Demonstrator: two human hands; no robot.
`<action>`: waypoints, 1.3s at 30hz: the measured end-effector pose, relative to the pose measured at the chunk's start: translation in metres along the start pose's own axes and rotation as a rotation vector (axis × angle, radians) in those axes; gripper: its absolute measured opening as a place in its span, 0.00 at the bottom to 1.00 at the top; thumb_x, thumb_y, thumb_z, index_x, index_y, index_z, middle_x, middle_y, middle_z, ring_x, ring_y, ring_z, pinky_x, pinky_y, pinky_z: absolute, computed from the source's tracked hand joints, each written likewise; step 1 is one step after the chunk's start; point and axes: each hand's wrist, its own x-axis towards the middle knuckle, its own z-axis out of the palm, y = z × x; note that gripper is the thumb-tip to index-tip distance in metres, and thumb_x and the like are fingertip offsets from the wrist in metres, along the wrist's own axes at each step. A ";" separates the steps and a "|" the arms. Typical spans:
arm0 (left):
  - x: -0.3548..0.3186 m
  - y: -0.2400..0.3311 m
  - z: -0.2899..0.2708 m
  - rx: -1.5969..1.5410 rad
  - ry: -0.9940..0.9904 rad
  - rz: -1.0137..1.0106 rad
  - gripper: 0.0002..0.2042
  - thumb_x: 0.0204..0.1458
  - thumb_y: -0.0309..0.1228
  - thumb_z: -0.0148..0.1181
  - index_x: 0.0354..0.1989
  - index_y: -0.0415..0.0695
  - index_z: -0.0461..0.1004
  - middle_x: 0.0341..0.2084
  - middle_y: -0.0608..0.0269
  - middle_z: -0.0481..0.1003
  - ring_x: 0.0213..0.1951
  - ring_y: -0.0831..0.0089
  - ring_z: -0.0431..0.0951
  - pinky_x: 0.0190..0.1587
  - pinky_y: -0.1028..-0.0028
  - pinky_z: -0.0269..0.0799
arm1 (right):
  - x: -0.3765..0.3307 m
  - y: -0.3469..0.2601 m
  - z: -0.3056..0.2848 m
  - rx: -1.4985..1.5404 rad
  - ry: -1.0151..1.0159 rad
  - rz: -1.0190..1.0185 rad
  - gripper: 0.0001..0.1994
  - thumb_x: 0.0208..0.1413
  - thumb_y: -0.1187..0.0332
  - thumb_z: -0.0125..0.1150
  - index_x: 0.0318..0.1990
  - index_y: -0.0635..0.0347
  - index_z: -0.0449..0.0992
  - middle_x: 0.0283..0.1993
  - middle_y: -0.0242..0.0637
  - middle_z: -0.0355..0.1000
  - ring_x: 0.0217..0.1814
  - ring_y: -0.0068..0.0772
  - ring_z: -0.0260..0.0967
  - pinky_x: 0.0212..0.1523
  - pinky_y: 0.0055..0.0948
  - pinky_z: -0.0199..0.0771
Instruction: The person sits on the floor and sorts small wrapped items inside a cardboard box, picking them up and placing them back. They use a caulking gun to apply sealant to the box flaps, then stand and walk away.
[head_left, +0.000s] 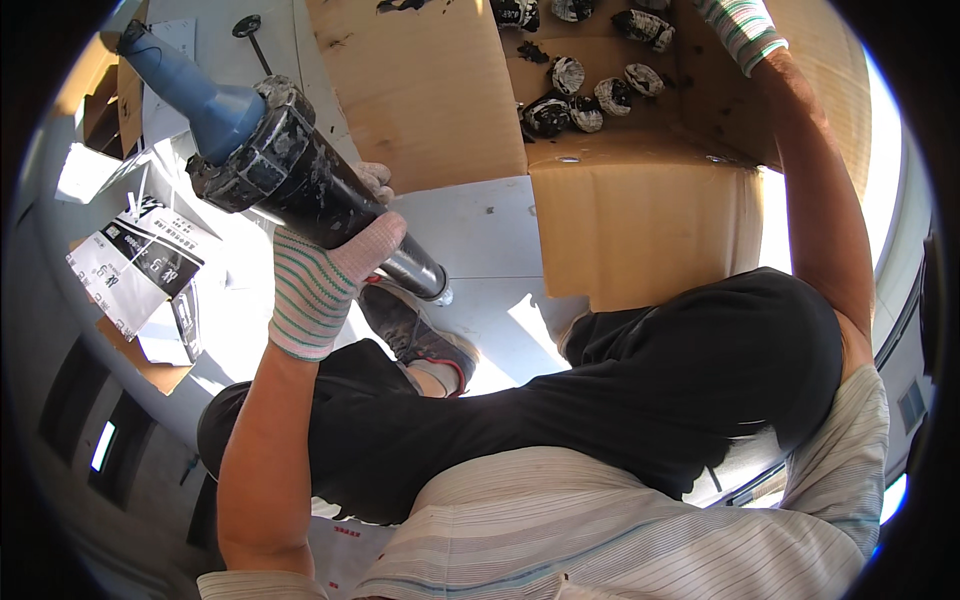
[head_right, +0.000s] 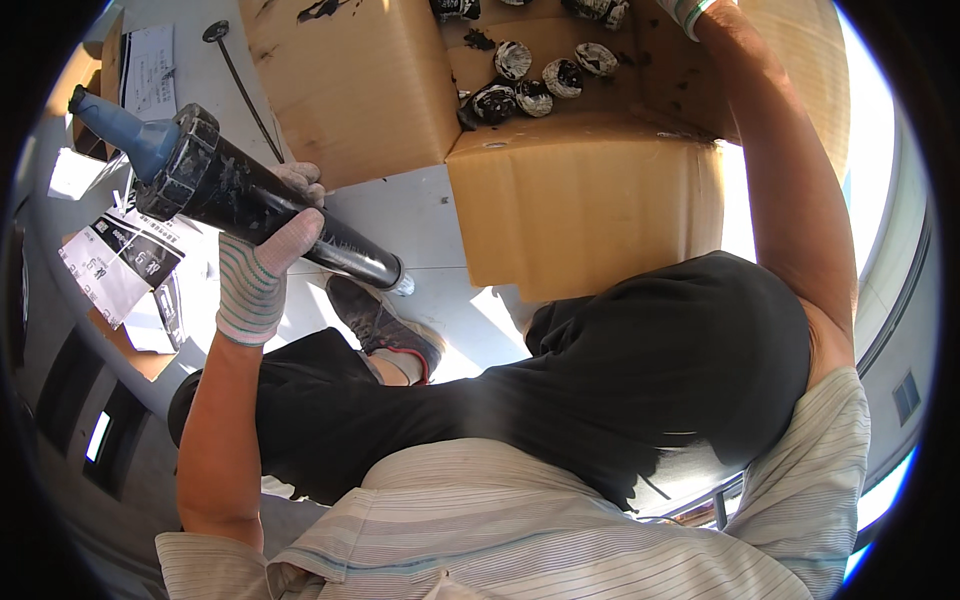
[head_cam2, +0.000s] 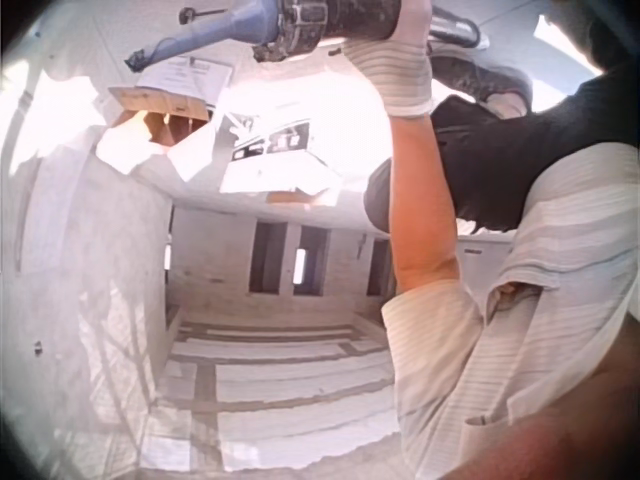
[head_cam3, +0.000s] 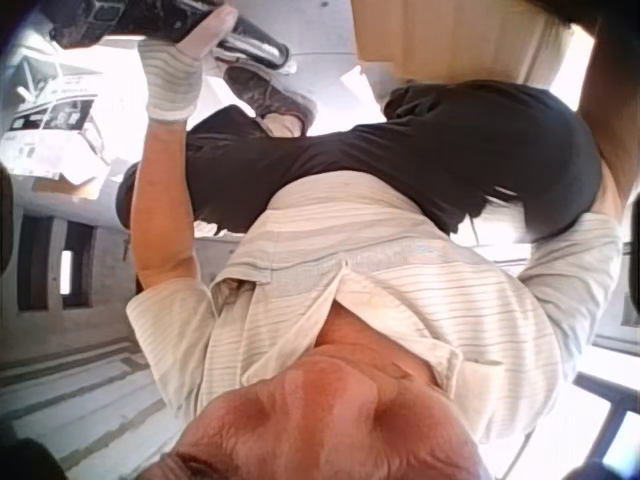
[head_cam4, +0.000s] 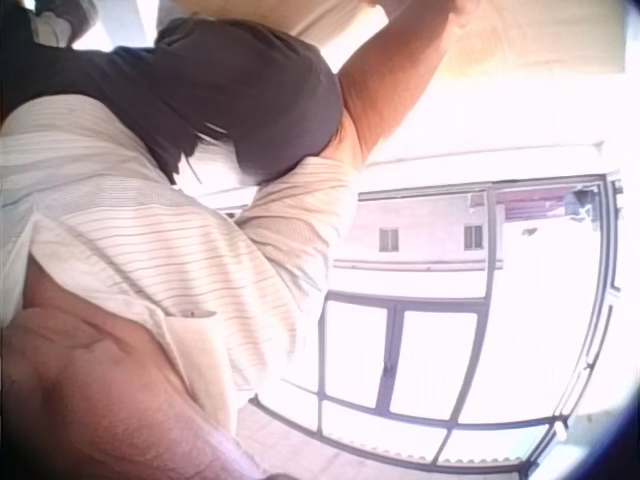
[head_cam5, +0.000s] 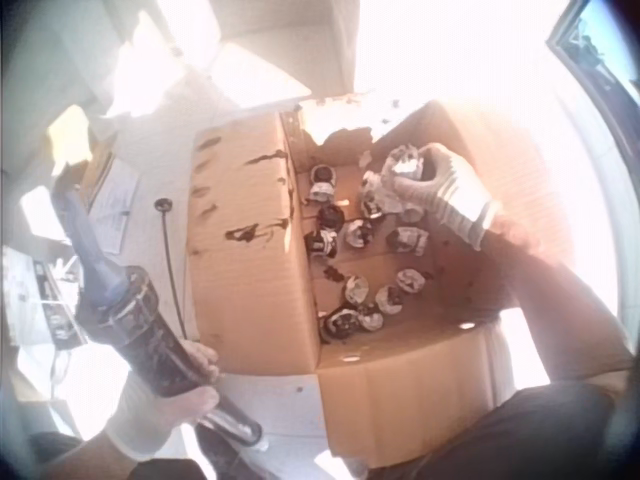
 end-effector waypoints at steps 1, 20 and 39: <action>-0.002 -0.005 -0.003 -0.032 0.008 -0.002 0.21 0.46 0.23 0.70 0.50 0.41 0.76 0.48 0.57 0.77 0.51 0.69 0.77 0.60 0.65 0.71 | 0.000 -0.002 -0.001 -0.039 -0.003 -0.001 0.25 0.55 0.56 0.75 0.49 0.68 0.76 0.41 0.38 0.79 0.44 0.26 0.76 0.46 0.27 0.78; -0.013 -0.107 -0.058 -0.357 0.182 -0.311 0.12 0.49 0.21 0.72 0.41 0.45 0.78 0.36 0.65 0.79 0.41 0.72 0.79 0.51 0.70 0.75 | -0.015 0.005 0.010 -0.148 -0.186 -0.034 0.28 0.54 0.59 0.77 0.57 0.63 0.72 0.45 0.39 0.80 0.47 0.25 0.78 0.52 0.29 0.80; -0.004 -0.126 -0.070 -0.545 0.362 -0.462 0.16 0.55 0.36 0.73 0.45 0.43 0.74 0.33 0.61 0.78 0.36 0.66 0.80 0.45 0.61 0.82 | -0.036 0.002 0.037 -0.638 -0.543 -0.029 0.25 0.51 0.57 0.73 0.49 0.64 0.73 0.48 0.54 0.76 0.52 0.56 0.75 0.54 0.44 0.76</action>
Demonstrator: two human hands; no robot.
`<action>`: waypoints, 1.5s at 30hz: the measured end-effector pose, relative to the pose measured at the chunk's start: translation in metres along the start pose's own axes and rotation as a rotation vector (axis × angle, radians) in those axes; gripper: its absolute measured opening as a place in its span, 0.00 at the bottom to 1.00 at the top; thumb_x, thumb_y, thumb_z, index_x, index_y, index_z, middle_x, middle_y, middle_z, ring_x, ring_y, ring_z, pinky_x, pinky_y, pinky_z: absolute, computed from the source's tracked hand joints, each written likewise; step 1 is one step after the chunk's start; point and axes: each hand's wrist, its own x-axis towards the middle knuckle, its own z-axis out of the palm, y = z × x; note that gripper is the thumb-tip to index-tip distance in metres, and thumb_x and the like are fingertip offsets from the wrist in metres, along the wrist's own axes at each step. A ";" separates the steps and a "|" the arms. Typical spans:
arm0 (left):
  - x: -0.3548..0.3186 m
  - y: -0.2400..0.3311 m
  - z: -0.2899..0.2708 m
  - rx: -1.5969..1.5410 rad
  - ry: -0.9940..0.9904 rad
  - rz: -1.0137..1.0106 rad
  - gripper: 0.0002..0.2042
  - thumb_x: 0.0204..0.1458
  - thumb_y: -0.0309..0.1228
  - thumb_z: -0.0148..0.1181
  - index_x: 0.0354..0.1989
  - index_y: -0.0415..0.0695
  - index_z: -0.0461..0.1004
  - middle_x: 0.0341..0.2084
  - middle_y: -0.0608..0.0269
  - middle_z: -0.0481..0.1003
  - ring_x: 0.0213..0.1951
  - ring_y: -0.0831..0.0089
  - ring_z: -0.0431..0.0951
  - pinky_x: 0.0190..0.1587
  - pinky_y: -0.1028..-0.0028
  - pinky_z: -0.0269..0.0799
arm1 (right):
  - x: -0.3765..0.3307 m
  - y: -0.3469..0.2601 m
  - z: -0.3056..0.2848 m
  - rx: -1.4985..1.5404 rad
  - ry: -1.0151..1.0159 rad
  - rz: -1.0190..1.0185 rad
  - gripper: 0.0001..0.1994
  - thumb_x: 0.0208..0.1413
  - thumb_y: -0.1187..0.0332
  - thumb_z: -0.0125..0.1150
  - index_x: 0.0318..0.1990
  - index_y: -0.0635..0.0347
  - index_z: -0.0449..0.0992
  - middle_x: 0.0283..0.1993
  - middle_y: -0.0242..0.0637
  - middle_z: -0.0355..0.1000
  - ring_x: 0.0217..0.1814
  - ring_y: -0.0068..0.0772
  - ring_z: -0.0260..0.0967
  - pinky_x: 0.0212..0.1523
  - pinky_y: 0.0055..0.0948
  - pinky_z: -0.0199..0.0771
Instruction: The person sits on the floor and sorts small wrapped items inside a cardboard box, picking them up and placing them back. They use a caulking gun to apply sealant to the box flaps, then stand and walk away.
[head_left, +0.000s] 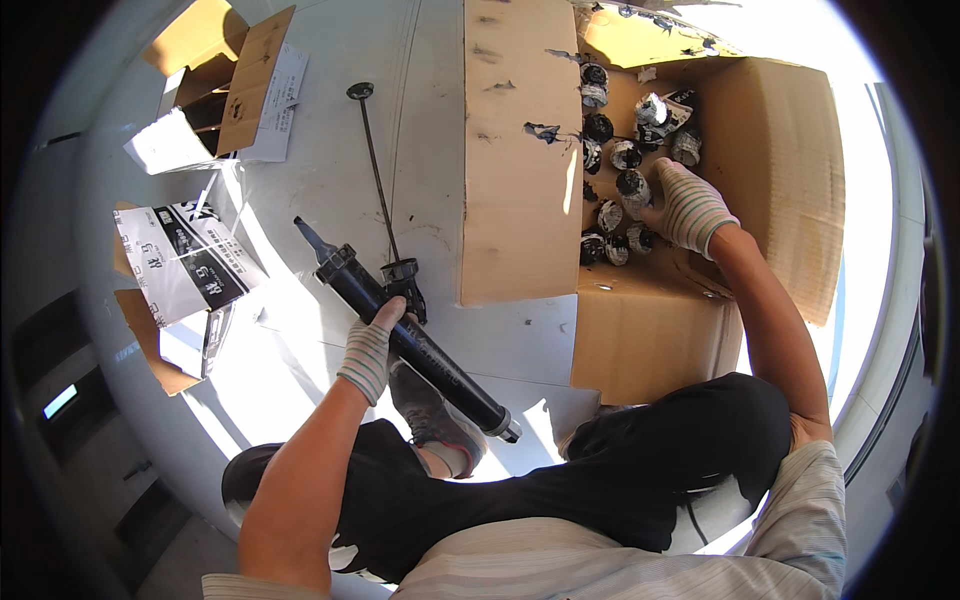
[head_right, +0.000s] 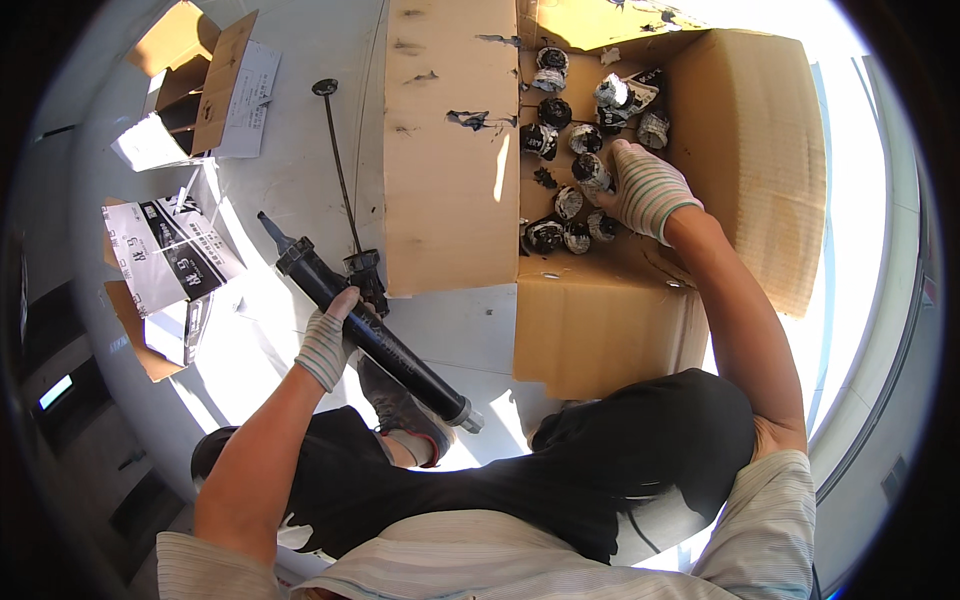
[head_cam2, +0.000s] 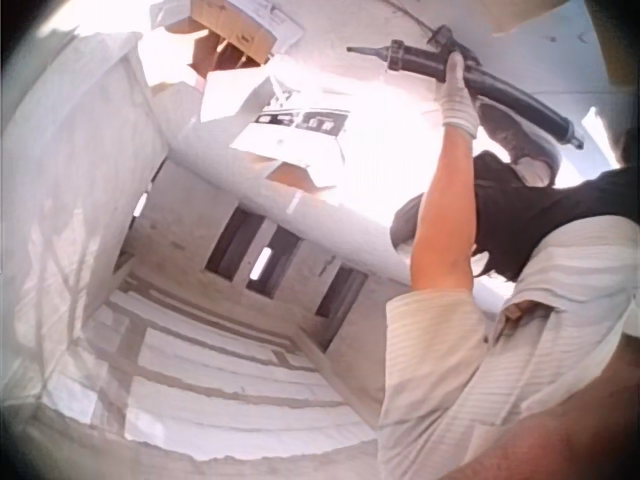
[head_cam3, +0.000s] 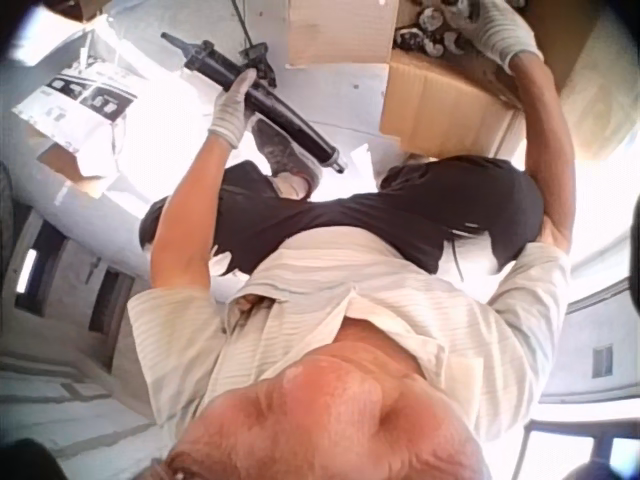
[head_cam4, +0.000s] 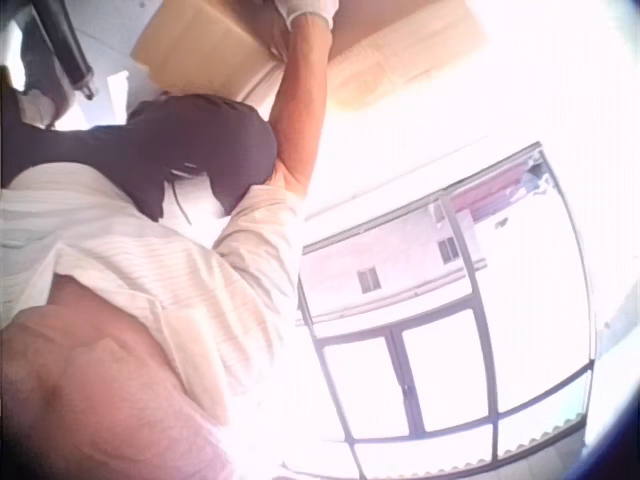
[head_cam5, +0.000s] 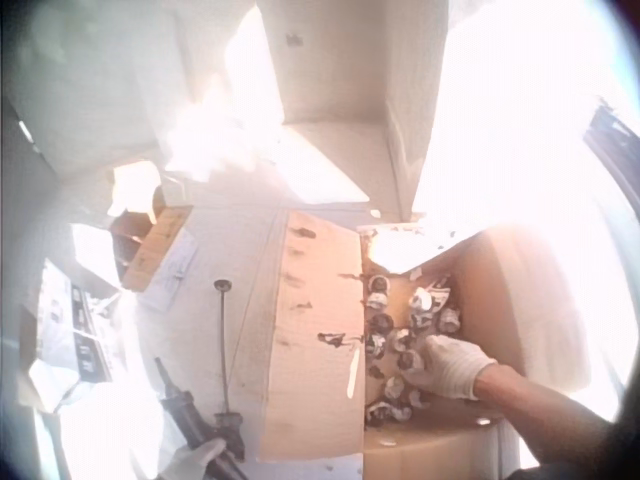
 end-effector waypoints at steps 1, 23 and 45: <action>0.000 0.003 -0.001 -0.027 0.005 0.004 0.16 0.55 0.37 0.72 0.45 0.44 0.74 0.32 0.60 0.77 0.36 0.65 0.80 0.44 0.60 0.82 | 0.001 0.003 0.002 -0.019 0.016 0.009 0.23 0.50 0.60 0.74 0.49 0.64 0.73 0.47 0.54 0.76 0.50 0.56 0.76 0.53 0.43 0.76; -0.008 0.115 0.007 -0.589 0.048 0.236 0.25 0.48 0.50 0.72 0.42 0.45 0.68 0.32 0.56 0.74 0.33 0.59 0.77 0.45 0.59 0.79 | -0.122 -0.142 -0.102 0.625 -0.100 -0.486 0.19 0.69 0.54 0.60 0.44 0.66 0.78 0.37 0.43 0.79 0.39 0.33 0.79 0.42 0.31 0.82; 0.010 0.137 -0.009 -0.692 -0.331 0.281 0.13 0.53 0.36 0.69 0.37 0.41 0.74 0.32 0.58 0.77 0.36 0.67 0.80 0.44 0.68 0.84 | -0.141 -0.170 -0.079 0.605 0.028 -0.805 0.25 0.62 0.59 0.67 0.62 0.60 0.69 0.44 0.42 0.76 0.47 0.44 0.78 0.49 0.39 0.81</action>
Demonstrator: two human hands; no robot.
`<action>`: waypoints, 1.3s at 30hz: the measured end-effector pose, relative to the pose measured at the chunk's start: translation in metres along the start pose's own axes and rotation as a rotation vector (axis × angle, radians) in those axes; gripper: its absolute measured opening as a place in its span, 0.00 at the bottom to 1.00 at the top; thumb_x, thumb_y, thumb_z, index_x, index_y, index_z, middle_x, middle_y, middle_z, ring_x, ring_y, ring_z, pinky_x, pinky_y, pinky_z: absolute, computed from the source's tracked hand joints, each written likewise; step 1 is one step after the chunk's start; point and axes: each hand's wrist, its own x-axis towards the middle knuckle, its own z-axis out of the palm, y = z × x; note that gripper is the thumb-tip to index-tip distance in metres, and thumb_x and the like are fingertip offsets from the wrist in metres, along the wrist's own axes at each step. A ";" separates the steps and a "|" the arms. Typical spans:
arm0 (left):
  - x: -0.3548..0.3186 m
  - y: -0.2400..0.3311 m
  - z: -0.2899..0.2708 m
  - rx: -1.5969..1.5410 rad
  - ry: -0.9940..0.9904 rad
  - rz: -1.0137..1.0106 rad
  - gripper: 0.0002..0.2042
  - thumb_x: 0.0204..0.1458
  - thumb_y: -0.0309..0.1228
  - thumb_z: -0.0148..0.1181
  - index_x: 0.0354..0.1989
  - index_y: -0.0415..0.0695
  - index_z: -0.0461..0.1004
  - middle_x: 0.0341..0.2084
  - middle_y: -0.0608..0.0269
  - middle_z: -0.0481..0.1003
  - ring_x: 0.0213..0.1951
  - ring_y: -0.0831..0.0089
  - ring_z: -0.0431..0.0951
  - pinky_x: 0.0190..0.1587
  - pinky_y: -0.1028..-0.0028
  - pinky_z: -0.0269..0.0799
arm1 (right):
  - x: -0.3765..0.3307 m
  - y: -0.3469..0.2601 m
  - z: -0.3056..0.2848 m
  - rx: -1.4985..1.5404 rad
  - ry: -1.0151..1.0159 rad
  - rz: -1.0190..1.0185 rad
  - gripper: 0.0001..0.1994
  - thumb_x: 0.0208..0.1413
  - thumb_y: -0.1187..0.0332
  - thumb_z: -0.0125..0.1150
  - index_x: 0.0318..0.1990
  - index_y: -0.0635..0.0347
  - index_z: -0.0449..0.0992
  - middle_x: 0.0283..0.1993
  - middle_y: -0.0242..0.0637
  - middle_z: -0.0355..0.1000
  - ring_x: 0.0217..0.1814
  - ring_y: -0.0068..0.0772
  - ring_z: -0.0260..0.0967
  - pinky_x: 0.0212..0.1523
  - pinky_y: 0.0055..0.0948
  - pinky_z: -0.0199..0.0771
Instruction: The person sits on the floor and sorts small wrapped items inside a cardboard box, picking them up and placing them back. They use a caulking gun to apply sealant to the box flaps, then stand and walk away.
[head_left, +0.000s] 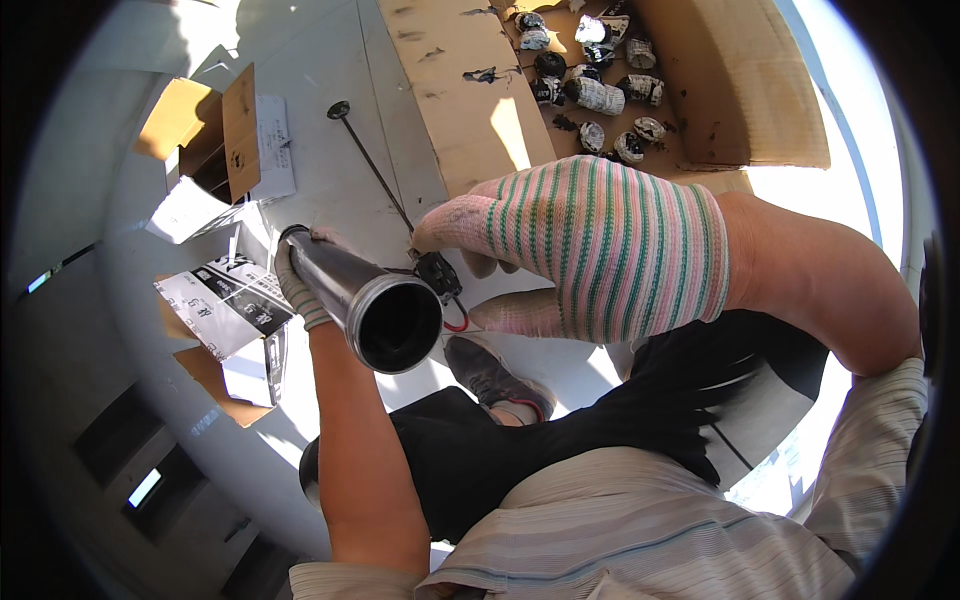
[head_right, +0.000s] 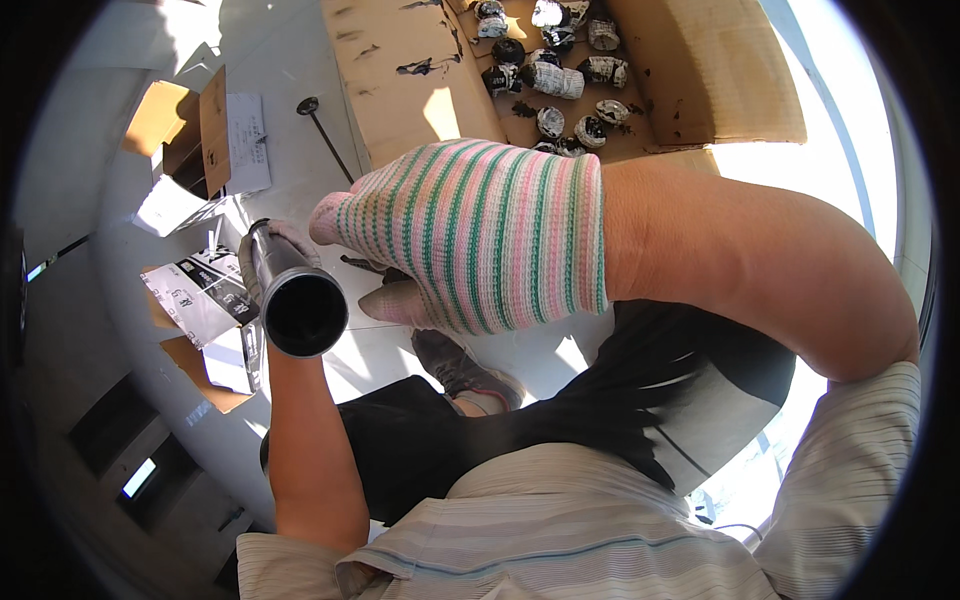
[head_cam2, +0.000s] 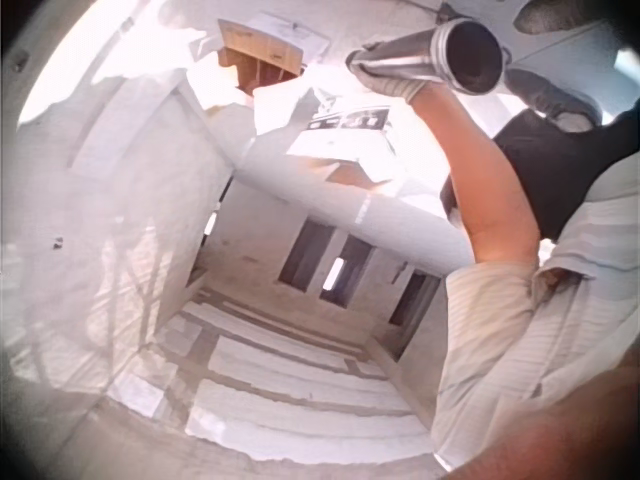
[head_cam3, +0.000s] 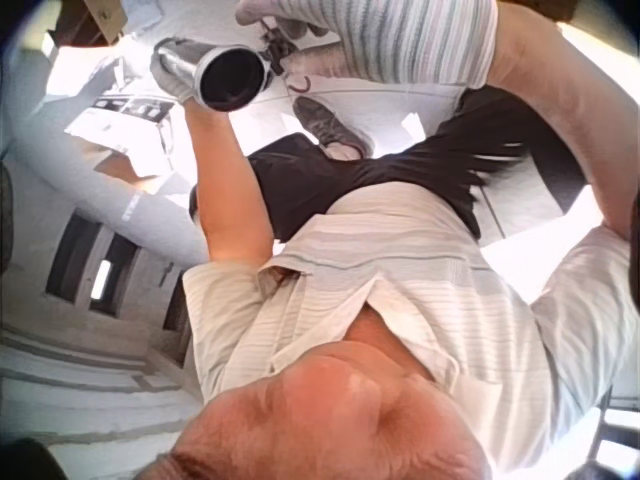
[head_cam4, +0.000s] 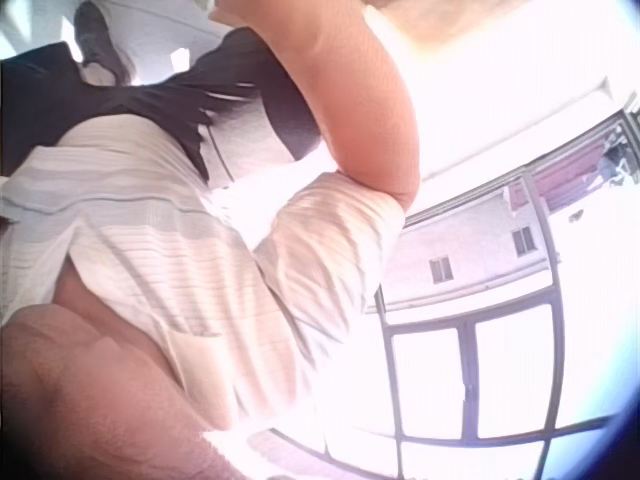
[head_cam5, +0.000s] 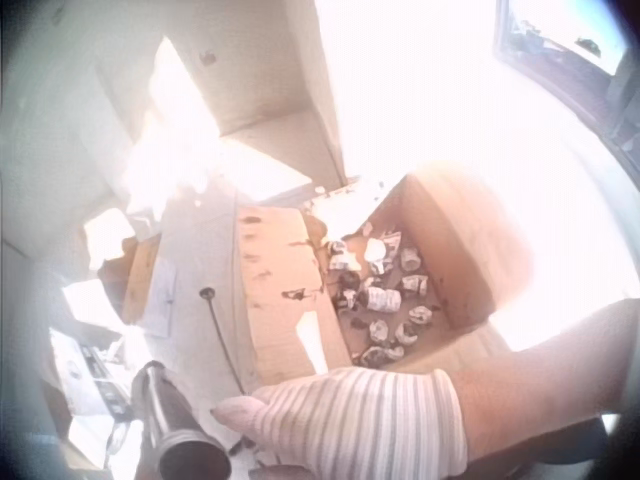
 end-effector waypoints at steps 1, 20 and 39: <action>-0.012 -0.004 0.003 -0.147 -0.150 -0.094 0.11 0.53 0.28 0.69 0.38 0.39 0.73 0.32 0.58 0.77 0.36 0.67 0.82 0.46 0.70 0.85 | -0.001 0.004 0.001 0.011 -0.016 0.003 0.25 0.63 0.58 0.66 0.61 0.60 0.70 0.43 0.41 0.76 0.46 0.44 0.78 0.49 0.39 0.81; -0.019 0.062 0.066 1.012 0.108 -0.052 0.19 0.51 0.44 0.73 0.38 0.45 0.73 0.24 0.59 0.77 0.24 0.67 0.80 0.30 0.66 0.80 | -0.007 0.030 -0.010 -0.286 -0.160 0.162 0.19 0.64 0.59 0.65 0.56 0.62 0.75 0.43 0.43 0.78 0.46 0.42 0.79 0.48 0.37 0.81; -0.034 0.087 -0.140 1.699 0.222 -0.069 0.20 0.48 0.36 0.73 0.45 0.40 0.72 0.26 0.64 0.76 0.27 0.75 0.76 0.33 0.71 0.76 | -0.005 0.069 -0.008 -0.234 -0.034 0.417 0.18 0.61 0.72 0.68 0.58 0.60 0.77 0.48 0.38 0.80 0.46 0.29 0.80 0.47 0.27 0.84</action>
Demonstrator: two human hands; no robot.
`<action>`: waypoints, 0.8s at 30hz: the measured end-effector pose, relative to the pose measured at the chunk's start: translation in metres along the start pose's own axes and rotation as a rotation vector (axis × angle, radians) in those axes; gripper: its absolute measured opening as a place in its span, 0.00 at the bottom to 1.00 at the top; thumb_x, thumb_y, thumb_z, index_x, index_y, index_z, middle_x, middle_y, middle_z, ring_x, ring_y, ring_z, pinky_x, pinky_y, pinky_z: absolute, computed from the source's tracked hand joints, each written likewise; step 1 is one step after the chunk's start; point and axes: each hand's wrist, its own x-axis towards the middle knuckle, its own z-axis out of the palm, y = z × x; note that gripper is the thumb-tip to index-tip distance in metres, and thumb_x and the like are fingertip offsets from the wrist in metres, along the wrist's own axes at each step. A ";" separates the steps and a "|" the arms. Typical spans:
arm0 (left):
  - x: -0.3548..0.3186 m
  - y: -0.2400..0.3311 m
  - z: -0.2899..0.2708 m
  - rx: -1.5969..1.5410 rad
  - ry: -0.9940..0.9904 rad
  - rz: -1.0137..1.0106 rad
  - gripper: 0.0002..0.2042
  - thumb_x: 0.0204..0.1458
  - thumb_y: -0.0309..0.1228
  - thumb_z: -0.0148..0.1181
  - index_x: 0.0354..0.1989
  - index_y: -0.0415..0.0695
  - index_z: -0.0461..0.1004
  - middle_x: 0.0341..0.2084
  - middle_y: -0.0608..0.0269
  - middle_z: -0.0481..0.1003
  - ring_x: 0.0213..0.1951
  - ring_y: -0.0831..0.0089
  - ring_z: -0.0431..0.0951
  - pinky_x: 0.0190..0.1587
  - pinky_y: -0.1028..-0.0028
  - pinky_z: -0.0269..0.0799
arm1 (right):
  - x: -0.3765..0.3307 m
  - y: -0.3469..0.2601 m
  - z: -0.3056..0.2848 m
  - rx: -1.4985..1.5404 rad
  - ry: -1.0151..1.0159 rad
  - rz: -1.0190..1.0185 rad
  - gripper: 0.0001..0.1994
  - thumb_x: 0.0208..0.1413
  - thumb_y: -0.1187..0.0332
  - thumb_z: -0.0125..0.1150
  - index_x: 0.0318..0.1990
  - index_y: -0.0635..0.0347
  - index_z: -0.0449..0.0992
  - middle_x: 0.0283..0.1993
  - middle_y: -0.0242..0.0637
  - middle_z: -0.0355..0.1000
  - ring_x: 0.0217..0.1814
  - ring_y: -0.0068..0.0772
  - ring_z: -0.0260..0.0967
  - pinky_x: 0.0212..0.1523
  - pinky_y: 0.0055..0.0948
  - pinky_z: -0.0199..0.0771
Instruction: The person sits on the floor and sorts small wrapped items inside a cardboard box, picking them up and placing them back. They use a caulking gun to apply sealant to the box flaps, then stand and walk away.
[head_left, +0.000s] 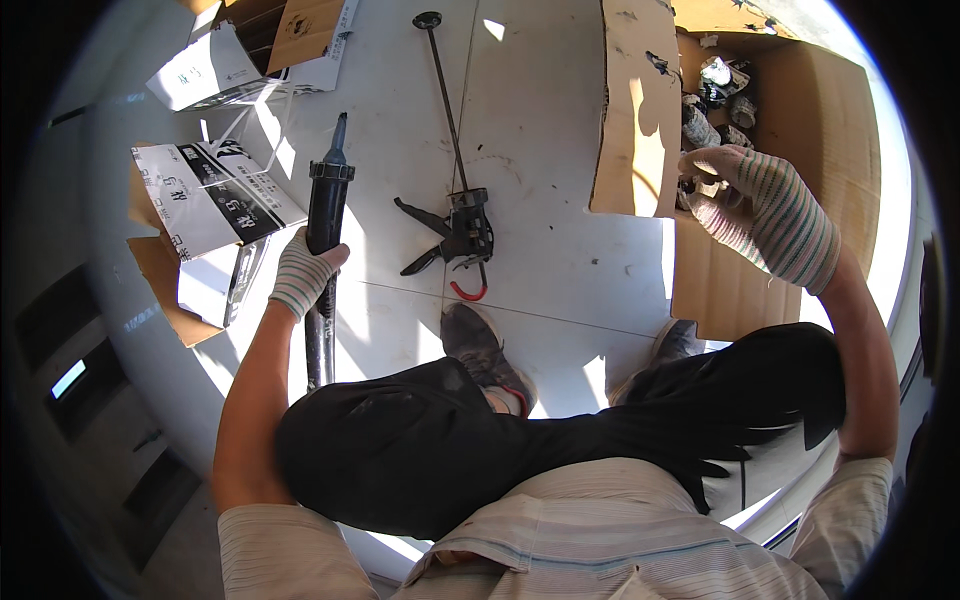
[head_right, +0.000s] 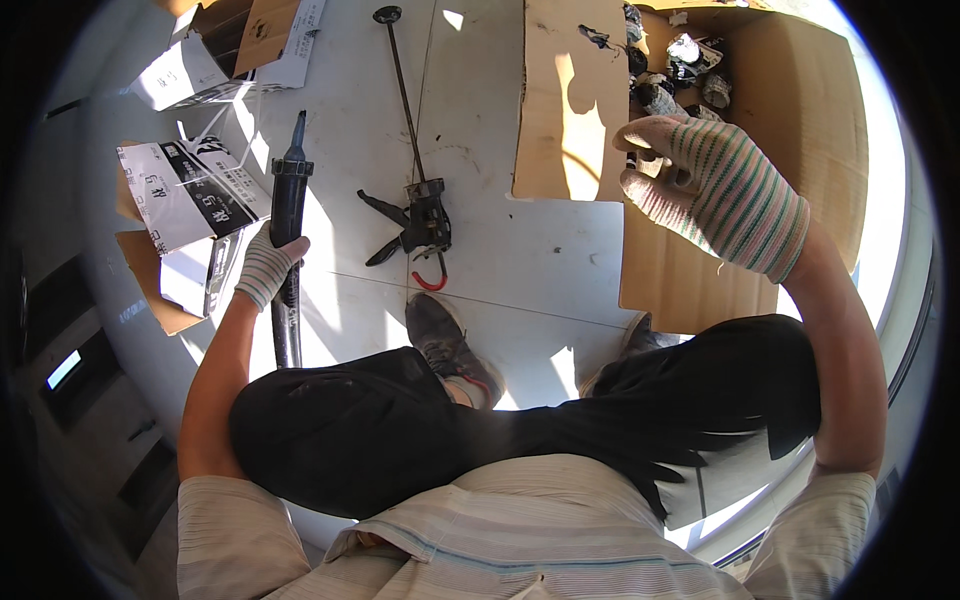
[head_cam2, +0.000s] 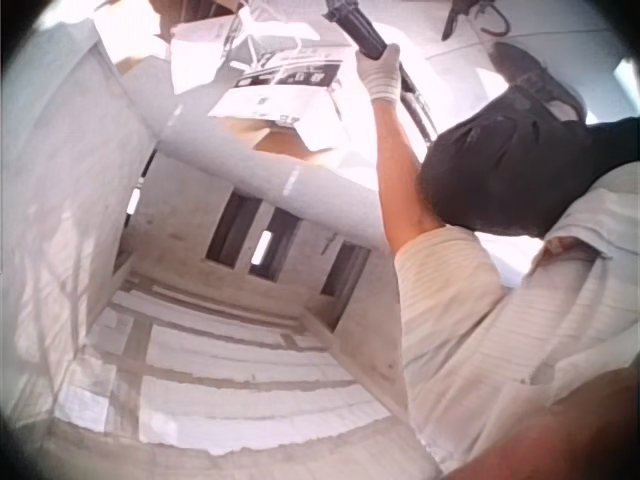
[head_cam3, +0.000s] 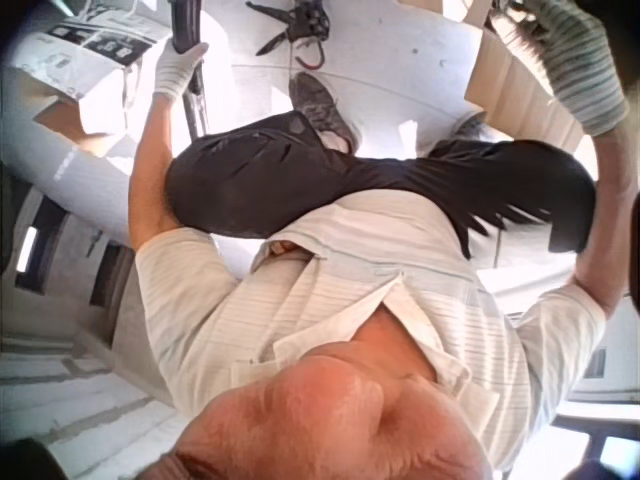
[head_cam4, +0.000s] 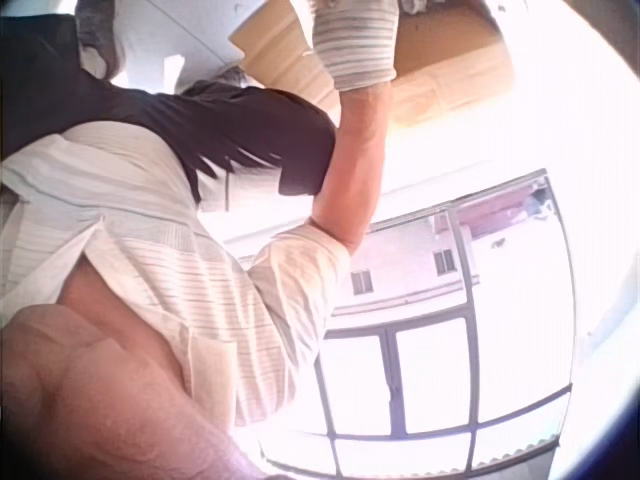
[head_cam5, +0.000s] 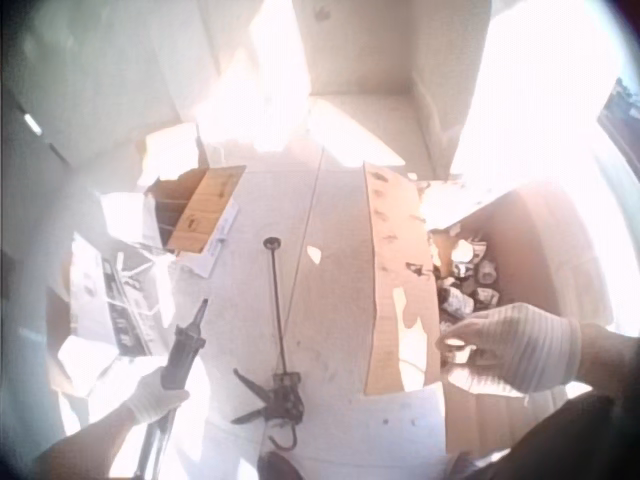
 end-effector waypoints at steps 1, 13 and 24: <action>0.002 -0.025 0.007 -0.012 0.013 -0.001 0.21 0.48 0.36 0.73 0.45 0.40 0.73 0.27 0.63 0.76 0.28 0.74 0.76 0.34 0.71 0.76 | -0.001 0.004 -0.002 0.002 0.024 -0.019 0.17 0.62 0.72 0.67 0.58 0.60 0.77 0.47 0.38 0.80 0.45 0.29 0.80 0.46 0.26 0.84; -0.033 -0.181 0.096 0.034 0.274 -0.261 0.25 0.46 0.41 0.74 0.46 0.37 0.73 0.34 0.52 0.81 0.36 0.56 0.81 0.45 0.60 0.76 | 0.005 0.024 -0.009 -0.114 0.033 0.152 0.14 0.64 0.69 0.65 0.55 0.62 0.78 0.45 0.36 0.79 0.44 0.24 0.75 0.45 0.26 0.79; -0.048 -0.148 0.105 0.335 0.179 -0.418 0.36 0.49 0.53 0.68 0.57 0.34 0.70 0.46 0.41 0.81 0.51 0.45 0.81 0.56 0.55 0.74 | 0.012 0.024 -0.010 -0.046 -0.013 0.229 0.14 0.66 0.62 0.63 0.53 0.60 0.80 0.43 0.38 0.80 0.47 0.30 0.77 0.52 0.33 0.79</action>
